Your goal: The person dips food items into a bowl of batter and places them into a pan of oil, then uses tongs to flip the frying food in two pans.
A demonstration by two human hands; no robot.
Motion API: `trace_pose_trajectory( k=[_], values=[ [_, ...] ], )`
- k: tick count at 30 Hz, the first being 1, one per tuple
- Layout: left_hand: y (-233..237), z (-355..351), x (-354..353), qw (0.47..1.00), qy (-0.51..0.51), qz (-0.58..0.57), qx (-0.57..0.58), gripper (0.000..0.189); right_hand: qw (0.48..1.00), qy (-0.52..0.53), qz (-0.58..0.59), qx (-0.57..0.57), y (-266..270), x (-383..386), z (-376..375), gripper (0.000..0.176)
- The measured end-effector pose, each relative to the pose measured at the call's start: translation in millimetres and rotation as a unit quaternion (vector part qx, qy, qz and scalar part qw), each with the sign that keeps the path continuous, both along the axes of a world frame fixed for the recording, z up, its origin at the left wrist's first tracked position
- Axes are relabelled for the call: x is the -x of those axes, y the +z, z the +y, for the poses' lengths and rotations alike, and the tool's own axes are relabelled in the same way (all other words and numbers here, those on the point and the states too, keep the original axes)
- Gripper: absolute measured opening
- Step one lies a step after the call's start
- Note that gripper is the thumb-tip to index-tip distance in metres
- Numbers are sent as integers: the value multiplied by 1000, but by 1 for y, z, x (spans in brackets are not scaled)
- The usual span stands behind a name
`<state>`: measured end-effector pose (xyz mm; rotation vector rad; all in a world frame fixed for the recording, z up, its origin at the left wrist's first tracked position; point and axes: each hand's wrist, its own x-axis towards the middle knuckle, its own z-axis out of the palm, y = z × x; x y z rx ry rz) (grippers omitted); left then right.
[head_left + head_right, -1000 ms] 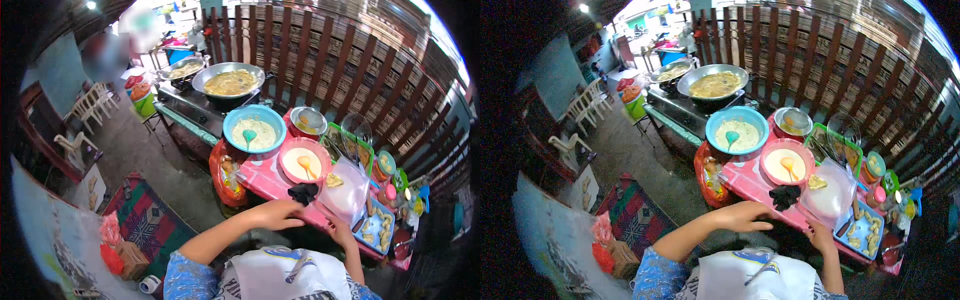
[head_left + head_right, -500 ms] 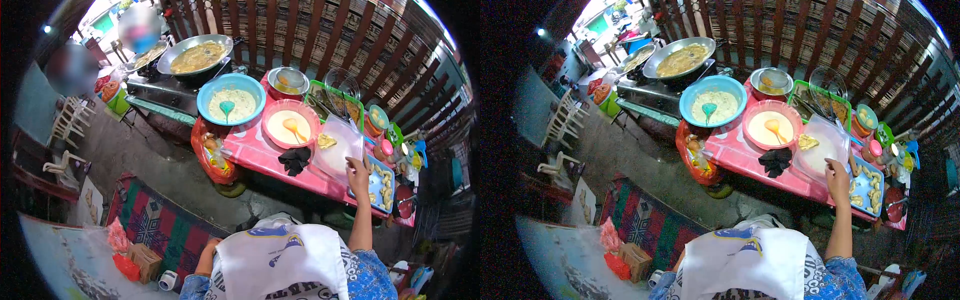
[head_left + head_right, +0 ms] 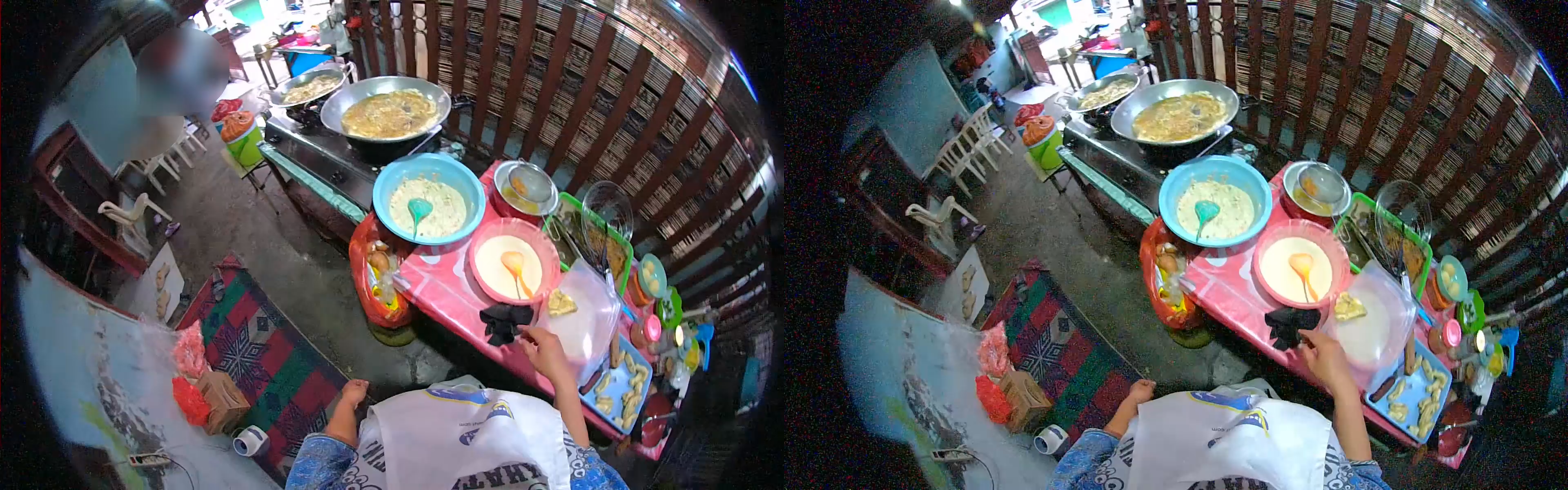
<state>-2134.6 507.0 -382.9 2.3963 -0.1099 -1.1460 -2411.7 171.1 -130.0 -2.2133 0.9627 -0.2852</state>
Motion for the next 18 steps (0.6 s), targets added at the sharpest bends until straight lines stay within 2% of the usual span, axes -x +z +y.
trace_pose_trajectory(
  k=[1,3,4,5,7,8,10,12,13,14,15,16,17,18],
  values=[
    [-10,-5,1,1000,6,-5,-2,24,1000,6,-5,-2,1,-7,-7,31],
    [-21,-20,5,992,-82,-97,27,26,999,21,-34,-11,6,-22,-19,30],
    [-21,-27,1,992,-111,-56,39,28,998,25,-48,-7,5,-28,-25,29],
    [-21,-30,2,992,-106,-58,38,28,998,30,-50,-8,7,-34,-29,29],
    [12,-45,14,996,-21,-63,57,29,995,85,-51,18,15,-48,-36,27],
    [14,-46,16,996,-21,-63,55,29,994,95,-49,1,16,-54,-40,26],
    [15,-36,22,991,32,-52,121,29,994,101,-37,4,22,-65,-46,26],
    [-121,23,1,958,104,222,149,28,994,104,-22,12,26,-76,-52,26],
    [-156,38,-8,922,135,340,127,27,995,90,-42,-5,25,-81,-55,26],
    [-126,49,-3,954,8,221,200,26,996,68,-62,-21,25,-84,-59,26],
    [-122,65,-1,962,-134,32,235,24,997,42,-58,-22,26,-89,-63,26],
    [-127,77,2,933,-217,-161,239,23,998,55,-34,9,29,-96,-68,26],
    [-110,120,8,999,-45,5,30,22,997,65,-7,37,30,-99,-68,27],
    [-112,129,-11,998,-50,22,15,20,997,56,-19,53,30,-103,-69,27]
  ],
)
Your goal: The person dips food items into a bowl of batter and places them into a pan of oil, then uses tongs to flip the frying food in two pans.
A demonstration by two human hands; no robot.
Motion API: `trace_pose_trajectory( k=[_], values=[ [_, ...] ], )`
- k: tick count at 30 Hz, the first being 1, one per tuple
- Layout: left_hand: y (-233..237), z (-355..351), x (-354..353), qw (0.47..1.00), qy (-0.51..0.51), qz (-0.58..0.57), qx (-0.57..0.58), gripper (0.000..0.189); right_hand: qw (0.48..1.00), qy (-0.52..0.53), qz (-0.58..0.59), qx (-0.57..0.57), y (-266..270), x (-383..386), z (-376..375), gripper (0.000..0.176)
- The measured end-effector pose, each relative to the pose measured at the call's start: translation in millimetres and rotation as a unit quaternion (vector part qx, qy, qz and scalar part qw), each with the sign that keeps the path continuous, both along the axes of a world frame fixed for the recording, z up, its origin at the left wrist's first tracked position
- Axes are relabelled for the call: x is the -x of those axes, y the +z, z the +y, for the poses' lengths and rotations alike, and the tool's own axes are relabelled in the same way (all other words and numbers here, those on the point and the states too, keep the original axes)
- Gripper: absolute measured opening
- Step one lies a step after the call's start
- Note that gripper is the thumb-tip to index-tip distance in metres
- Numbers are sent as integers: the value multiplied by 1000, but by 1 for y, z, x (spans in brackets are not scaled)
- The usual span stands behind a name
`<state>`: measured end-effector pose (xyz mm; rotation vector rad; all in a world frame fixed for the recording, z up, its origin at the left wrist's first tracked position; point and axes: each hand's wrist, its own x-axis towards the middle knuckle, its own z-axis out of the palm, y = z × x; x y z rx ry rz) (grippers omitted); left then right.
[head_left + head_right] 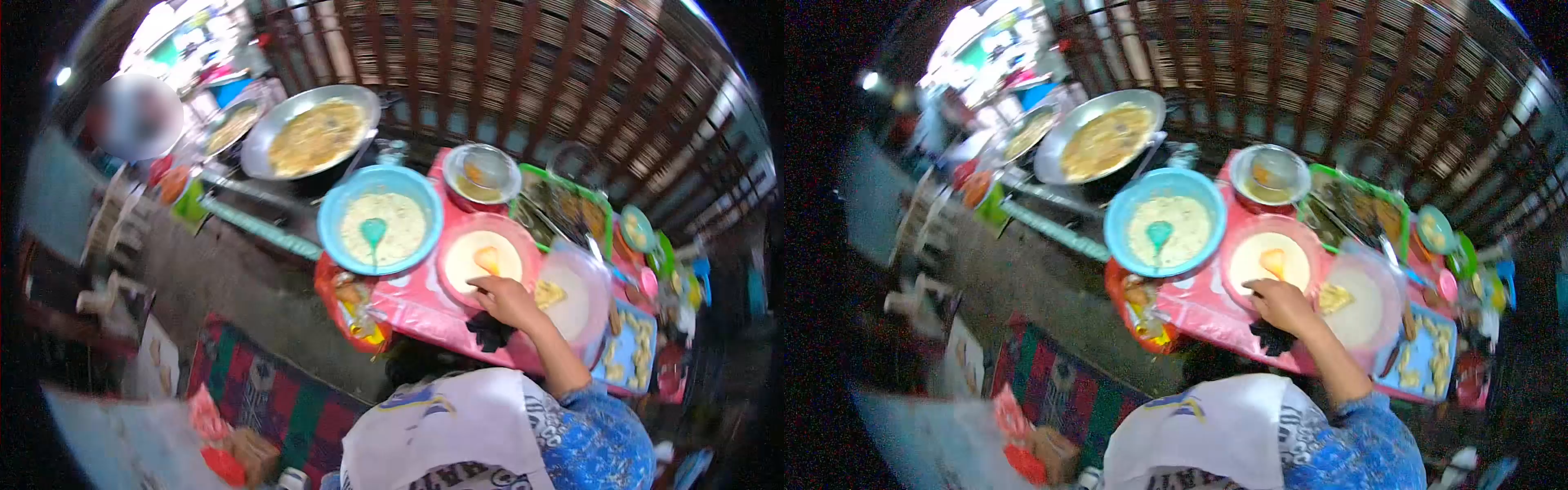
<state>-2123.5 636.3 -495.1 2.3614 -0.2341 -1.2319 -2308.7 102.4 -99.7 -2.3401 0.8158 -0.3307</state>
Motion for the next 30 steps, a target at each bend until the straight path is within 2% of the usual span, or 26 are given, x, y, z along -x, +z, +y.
trace_pose_trajectory(
  k=[4,6,8,10,11,13,14,15,16,18,19,21,22,23,25,26,27,28,30],
  values=[
    [-2,-12,-97,998,-57,21,-3,17,997,-76,17,18,-1,-17,6,28],
    [-1,-32,-145,995,-94,19,20,15,995,-76,4,66,-5,-13,8,26],
    [1,-56,-189,988,-141,4,60,14,987,-146,4,66,-2,8,7,29],
    [5,-80,-228,969,-208,-32,126,14,966,-258,26,20,7,36,5,32],
    [10,-94,-245,950,-247,-58,180,14,948,-303,19,97,4,57,1,28],
    [20,-112,-268,895,-296,-75,324,15,904,-400,79,129,7,106,-11,22],
    [34,-129,-262,937,-176,-30,299,17,881,-441,113,126,14,130,-15,21],
    [49,-147,-257,957,-28,16,287,19,853,-487,134,134,12,156,-22,19],
    [96,-182,-236,949,123,43,286,22,822,-529,155,141,7,182,-30,18],
    [142,-220,-194,957,137,31,255,20,784,-581,166,142,-12,231,-49,15],
    [151,-229,-181,962,157,18,225,19,784,-582,167,138,-29,257,-57,15],
    [63,-197,-196,969,43,63,233,15,834,-525,60,156,-67,301,-77,16],
    [31,-187,-198,967,-13,83,240,14,853,-497,37,159,-78,312,-84,23],
    [26,-187,-186,968,-6,80,238,14,857,-490,36,156,-87,323,-96,23],
    [29,-180,-163,994,-92,20,51,11,892,-427,110,101,-100,335,-117,36],
    [31,-174,-153,995,-83,16,49,11,899,-419,96,88,-106,339,-128,40],
    [35,-168,-139,993,-13,72,95,12,903,-410,92,86,-107,339,-135,40],
    [39,-164,-128,980,56,125,143,13,904,-383,136,130,-107,338,-140,39],
    [44,-154,-116,988,42,76,127,12,905,-328,186,199,-103,333,-149,38]
  ],
)
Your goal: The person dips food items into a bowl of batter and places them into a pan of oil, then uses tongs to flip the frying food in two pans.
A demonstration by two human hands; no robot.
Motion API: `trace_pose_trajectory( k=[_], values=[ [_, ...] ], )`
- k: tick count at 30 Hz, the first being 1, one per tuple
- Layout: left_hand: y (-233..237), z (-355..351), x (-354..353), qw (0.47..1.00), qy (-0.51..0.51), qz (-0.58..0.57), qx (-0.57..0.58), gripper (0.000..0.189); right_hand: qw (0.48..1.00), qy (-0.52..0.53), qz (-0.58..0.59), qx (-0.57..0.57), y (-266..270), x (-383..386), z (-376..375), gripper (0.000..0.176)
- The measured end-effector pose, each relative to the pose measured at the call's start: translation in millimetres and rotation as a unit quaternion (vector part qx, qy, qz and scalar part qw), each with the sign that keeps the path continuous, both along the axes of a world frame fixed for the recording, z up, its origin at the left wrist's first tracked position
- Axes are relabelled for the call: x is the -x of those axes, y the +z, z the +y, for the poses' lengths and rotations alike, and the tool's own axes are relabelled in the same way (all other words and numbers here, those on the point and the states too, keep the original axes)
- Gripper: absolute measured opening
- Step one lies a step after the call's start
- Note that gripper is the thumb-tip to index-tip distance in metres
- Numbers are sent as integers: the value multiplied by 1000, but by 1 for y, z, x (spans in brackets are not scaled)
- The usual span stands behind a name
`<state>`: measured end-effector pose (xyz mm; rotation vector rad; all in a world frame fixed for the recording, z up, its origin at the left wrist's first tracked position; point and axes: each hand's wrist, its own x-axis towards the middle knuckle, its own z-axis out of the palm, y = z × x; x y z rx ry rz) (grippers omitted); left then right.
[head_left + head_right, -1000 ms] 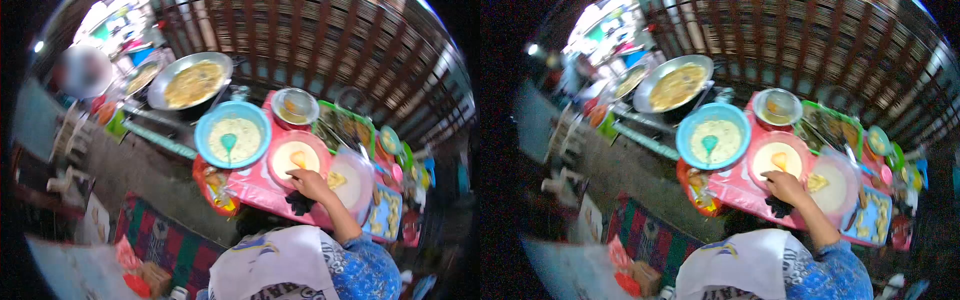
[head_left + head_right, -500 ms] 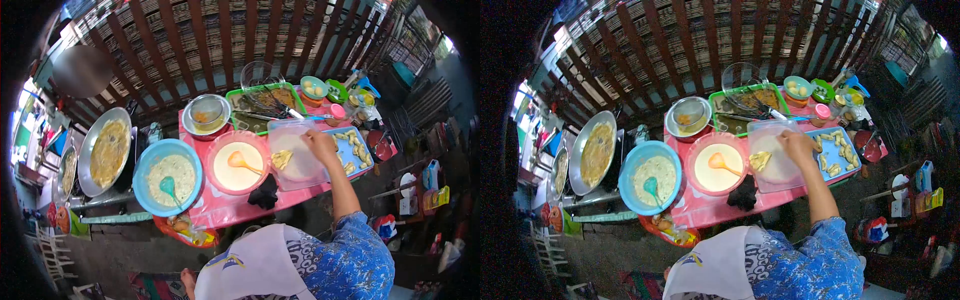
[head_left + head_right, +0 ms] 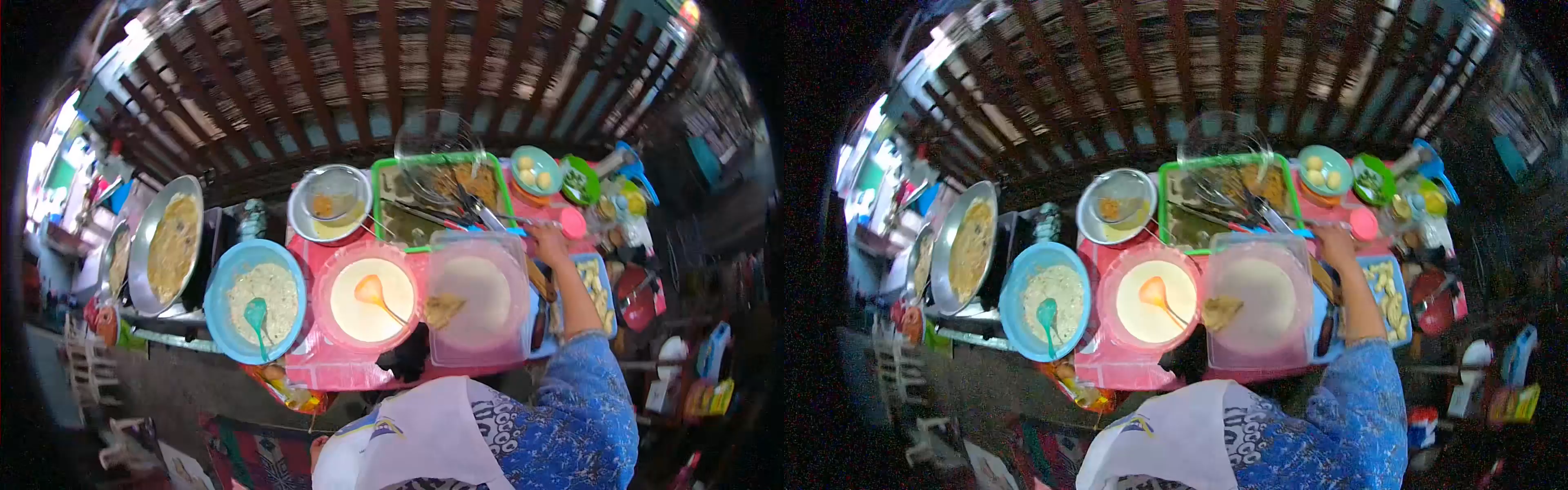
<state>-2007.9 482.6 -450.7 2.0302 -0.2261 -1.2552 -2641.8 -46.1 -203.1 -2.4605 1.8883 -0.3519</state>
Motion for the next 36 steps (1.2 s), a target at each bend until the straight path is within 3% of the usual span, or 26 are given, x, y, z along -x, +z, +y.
trace_pose_trajectory(
  k=[2,4,5,6,7,8,9,11,13,14,17,20,23,27,32,35,36],
  values=[
    [3,8,9,998,17,-58,-6,12,998,36,54,-5,-10,3,-16,36],
    [5,10,23,966,-105,-184,-146,15,994,33,102,-19,-11,-1,-23,34],
    [2,9,32,970,-72,-187,-135,15,987,63,144,25,-20,2,-28,35],
    [-1,9,42,984,30,-132,-115,17,987,29,158,-24,-26,3,-34,33],
    [-3,9,52,985,126,-73,-92,18,993,63,100,21,-36,13,-38,32],
    [20,-3,56,974,154,8,-164,19,993,94,43,62,-43,20,-42,31],
    [68,-31,69,973,168,11,-155,19,995,96,15,26,-42,21,-42,31],
    [126,-64,86,982,75,-34,-168,18,994,106,-11,-7,-21,23,-41,30],
    [114,-62,87,982,71,-72,-162,19,991,45,-6,-125,8,20,-37,35],
    [106,-62,87,979,56,-112,-161,20,991,56,-4,-121,4,26,-42,35],
    [41,-39,68,978,88,-97,-161,17,992,93,-17,-78,-1,50,-58,37],
    [99,-64,84,972,74,-54,-214,21,987,38,141,-73,27,49,-60,36],
    [4,-23,62,976,28,-89,-196,28,975,40,216,-40,43,49,-78,31],
    [31,-30,81,968,37,-106,-226,31,957,37,280,64,95,15,-68,18],
    [38,-17,93,973,5,-123,-198,29,953,-50,287,78,137,17,-61,16],
    [26,1,88,983,3,-100,-156,28,975,-110,191,42,159,22,-39,25],
    [15,8,85,983,5,-100,-156,28,987,-117,108,37,169,9,-23,31]
  ],
)
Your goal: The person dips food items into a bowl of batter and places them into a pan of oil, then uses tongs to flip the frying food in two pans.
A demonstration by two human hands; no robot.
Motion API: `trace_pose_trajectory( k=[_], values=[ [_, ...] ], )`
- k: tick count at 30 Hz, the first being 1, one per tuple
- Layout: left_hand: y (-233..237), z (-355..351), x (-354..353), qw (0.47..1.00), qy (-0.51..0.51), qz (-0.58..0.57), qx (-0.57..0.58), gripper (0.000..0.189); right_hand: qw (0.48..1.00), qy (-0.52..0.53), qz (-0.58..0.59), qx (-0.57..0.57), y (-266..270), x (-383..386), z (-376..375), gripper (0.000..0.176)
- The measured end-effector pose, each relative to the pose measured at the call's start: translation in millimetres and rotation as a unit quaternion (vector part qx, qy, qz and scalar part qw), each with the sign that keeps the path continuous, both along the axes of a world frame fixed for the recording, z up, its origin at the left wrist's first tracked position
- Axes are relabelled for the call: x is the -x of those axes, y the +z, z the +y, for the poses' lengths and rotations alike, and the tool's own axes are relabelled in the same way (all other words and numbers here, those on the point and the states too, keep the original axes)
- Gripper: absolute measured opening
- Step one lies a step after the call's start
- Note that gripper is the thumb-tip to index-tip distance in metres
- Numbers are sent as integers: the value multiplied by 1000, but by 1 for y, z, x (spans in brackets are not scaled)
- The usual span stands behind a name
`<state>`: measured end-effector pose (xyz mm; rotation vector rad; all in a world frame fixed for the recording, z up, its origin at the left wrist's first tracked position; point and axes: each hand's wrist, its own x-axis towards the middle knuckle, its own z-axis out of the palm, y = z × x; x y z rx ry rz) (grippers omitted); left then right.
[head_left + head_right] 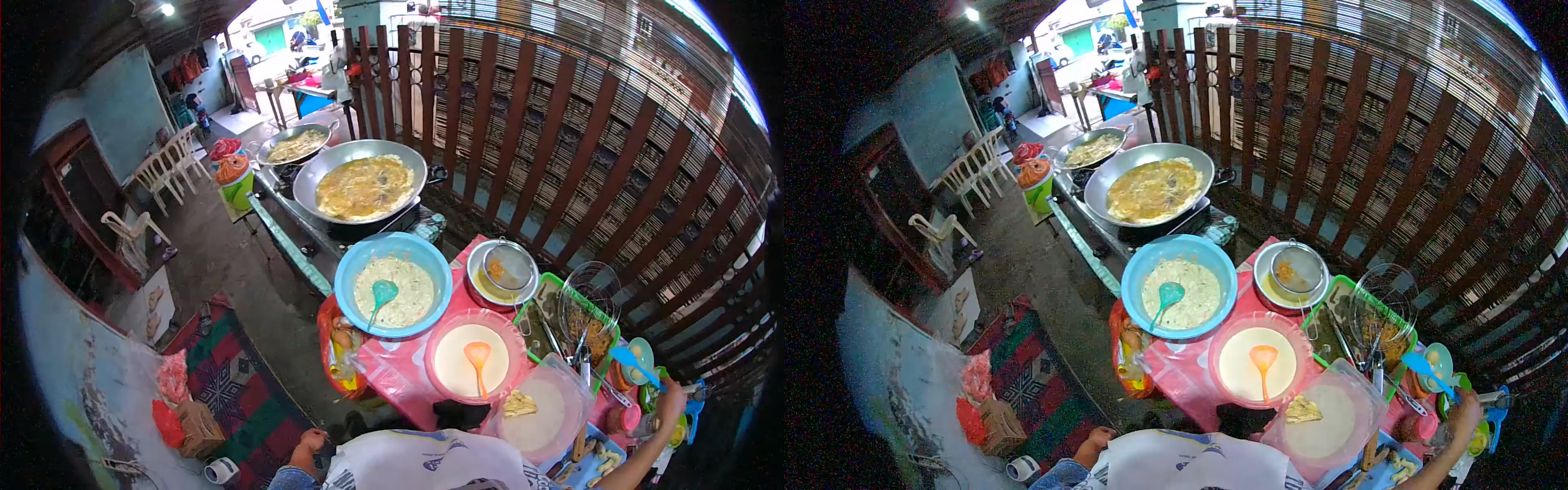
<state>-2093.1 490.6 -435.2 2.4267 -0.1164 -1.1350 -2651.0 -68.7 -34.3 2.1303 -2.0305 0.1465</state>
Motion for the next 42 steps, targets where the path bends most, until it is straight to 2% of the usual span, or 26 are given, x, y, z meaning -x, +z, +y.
trace_pose_trajectory(
  k=[1,2,3,5,6,8,9,11,12,13,15,16,17,18,19,21,22,23,24,26,28,29,31,33,38,42],
  values=[
    [-15,8,-3,1000,-6,-23,-16,26,996,-3,-84,5,8,-9,12,38],
    [-23,14,-8,998,-13,-46,-32,25,990,42,-132,-38,11,-11,19,43],
    [-12,12,-11,998,-11,-47,-31,25,989,44,-133,-37,9,-20,22,43],
    [17,1,-15,997,-11,-53,-62,22,940,162,-296,-50,-2,-48,26,40],
    [17,4,-23,997,-9,-53,-60,22,912,168,-368,-63,-8,-68,30,37],
    [13,9,-44,997,-65,43,17,23,845,181,-497,-73,-41,-111,27,34],
    [1,13,-55,997,-61,40,19,23,808,187,-555,-70,-58,-131,24,34],
    [-21,28,-77,996,19,23,88,25,738,206,-610,-203,-24,-210,56,35],
    [-16,36,-88,976,85,66,188,28,729,191,-631,-187,-20,-250,71,33],
    [-8,39,-101,975,93,62,193,28,682,193,-669,-224,-6,-288,89,34],
    [33,44,-120,999,21,-27,-5,32,662,187,-700,-192,-11,-360,101,31],
    [20,63,-132,997,53,-13,52,34,631,178,-717,-236,0,-395,118,28],
    [7,83,-142,996,63,-9,54,34,601,168,-730,-280,10,-427,135,25],
    [5,97,-149,997,62,-36,31,34,600,200,-719,-288,10,-454,144,18],
    [14,105,-156,996,61,-64,7,35,597,193,-721,-293,7,-477,146,16],
    [36,133,-164,996,73,-47,4,33,571,201,-744,-282,-7,-518,151,15],
    [42,147,-167,996,85,-32,-5,32,537,220,-761,-291,-8,-537,160,17],
    [46,159,-174,995,97,-18,-14,31,535,224,-759,-296,-5,-555,171,17],
    [28,181,-171,986,158,-54,17,30,522,229,-761,-310,1,-574,185,18],
    [0,217,-172,986,161,-35,-15,31,480,225,-772,-350,1,-598,193,22],
    [-24,245,-163,986,161,-16,-44,32,463,223,-788,-339,-2,-620,194,22],
    [-37,256,-154,979,201,-9,-43,32,445,220,-804,-327,-2,-631,193,22],
    [-53,261,-148,964,261,13,-46,33,455,204,-818,-287,0,-651,187,18],
    [-70,258,-143,959,274,41,-52,33,484,241,-782,-308,-5,-665,172,16],
    [-95,232,-182,963,253,78,-51,32,372,234,-842,-311,-16,-691,142,18],
    [-82,203,-263,974,219,24,-49,32,376,217,-863,-260,-10,-714,133,20]
  ],
)
